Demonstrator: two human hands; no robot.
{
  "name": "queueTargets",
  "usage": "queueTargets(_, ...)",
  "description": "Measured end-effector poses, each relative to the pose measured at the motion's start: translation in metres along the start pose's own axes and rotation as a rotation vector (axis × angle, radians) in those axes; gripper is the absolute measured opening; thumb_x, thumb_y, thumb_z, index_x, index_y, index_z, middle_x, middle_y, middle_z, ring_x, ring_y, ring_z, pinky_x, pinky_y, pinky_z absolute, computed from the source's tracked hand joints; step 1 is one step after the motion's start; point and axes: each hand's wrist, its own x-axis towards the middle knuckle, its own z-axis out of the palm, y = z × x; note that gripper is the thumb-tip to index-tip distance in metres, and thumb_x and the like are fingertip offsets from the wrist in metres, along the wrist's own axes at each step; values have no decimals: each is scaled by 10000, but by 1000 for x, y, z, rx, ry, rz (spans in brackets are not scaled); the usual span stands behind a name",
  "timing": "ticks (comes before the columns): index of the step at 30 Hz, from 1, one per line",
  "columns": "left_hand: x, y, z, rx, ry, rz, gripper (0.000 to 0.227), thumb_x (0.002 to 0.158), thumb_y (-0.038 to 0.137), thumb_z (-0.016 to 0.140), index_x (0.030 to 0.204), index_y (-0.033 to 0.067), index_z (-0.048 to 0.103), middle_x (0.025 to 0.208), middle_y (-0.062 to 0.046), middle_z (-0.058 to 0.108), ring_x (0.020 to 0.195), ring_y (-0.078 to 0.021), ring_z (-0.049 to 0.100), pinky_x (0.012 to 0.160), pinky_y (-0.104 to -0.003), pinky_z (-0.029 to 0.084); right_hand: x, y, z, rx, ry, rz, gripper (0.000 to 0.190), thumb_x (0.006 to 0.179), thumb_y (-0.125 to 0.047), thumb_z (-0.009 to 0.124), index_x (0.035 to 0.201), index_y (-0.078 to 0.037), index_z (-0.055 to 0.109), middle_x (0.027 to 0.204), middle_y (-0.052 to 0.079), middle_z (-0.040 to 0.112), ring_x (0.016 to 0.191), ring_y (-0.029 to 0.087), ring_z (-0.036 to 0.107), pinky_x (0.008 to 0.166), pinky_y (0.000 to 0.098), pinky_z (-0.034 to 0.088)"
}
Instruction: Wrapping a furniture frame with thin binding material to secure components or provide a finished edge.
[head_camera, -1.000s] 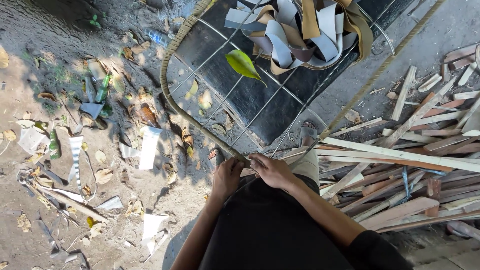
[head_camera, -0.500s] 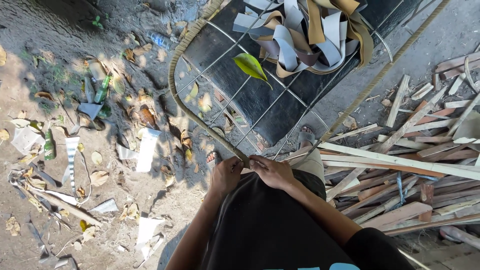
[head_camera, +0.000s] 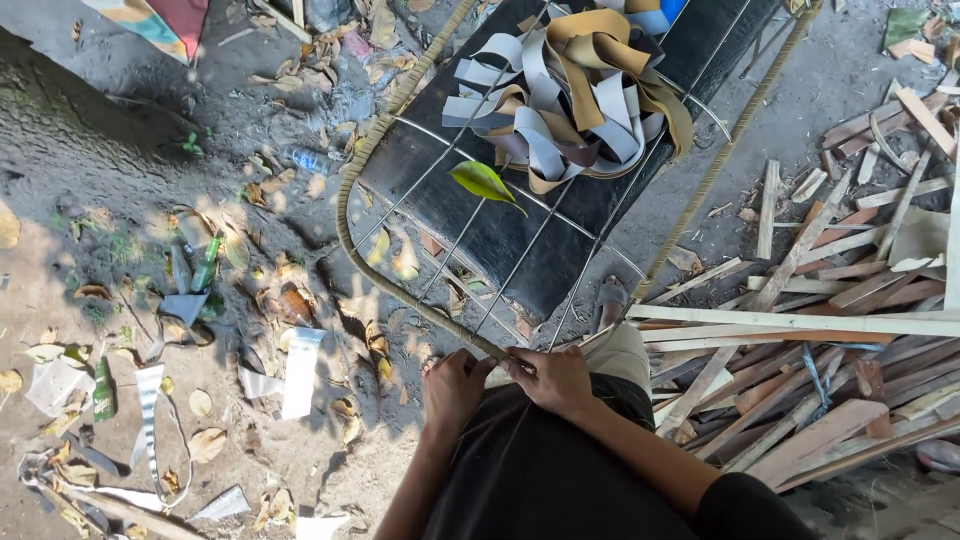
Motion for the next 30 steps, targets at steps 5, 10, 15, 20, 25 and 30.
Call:
queueTargets(5,17,35,-38,107,-272,22,339,887,423,775,825,91,754,751,-144,742,808,-418,738,744,-524,580,7,19,15,15,4,-19,454,995,-691,459,1308,-461,694,890,-36,823,937,279,796,954,484,508)
queueTargets(10,60,108,-65,107,-199,180,234,928,317,756,844,99,748,710,-164,730,759,-450,730,668,-547,582,11,12,2,66,-40,-11,492,963,-717,464,1280,-446,726,896,-38,820,937,285,793,933,493,528)
queueTargets(15,144,201,-66,110,180,710,73,1023,112,647,989,56,680,999,-171,771,948,-363,743,686,-466,655,11,5,-13,146,-116,17,533,946,-723,500,1284,-393,748,1088,35,798,1027,307,748,984,551,467)
queueTargets(20,223,284,-39,382,293,933,222,929,38,649,1138,93,699,1049,-186,667,1009,-429,645,840,-568,579,11,0,-30,195,-232,59,602,948,-738,443,1380,-393,683,1129,104,769,1129,317,710,1143,540,339)
queueTargets(25,296,337,-10,674,123,888,418,919,34,526,1297,185,622,1293,-245,570,1193,-447,504,878,-569,497,21,11,-11,179,-234,55,612,944,-760,447,1385,-407,684,1020,144,771,972,340,730,1075,483,406)
queueTargets(30,339,356,-10,1055,0,637,301,952,180,684,1246,223,728,1566,-225,401,1427,-411,348,1114,-627,389,28,17,5,165,-284,13,684,960,-815,337,1464,-444,612,997,181,751,963,364,706,1022,493,405)
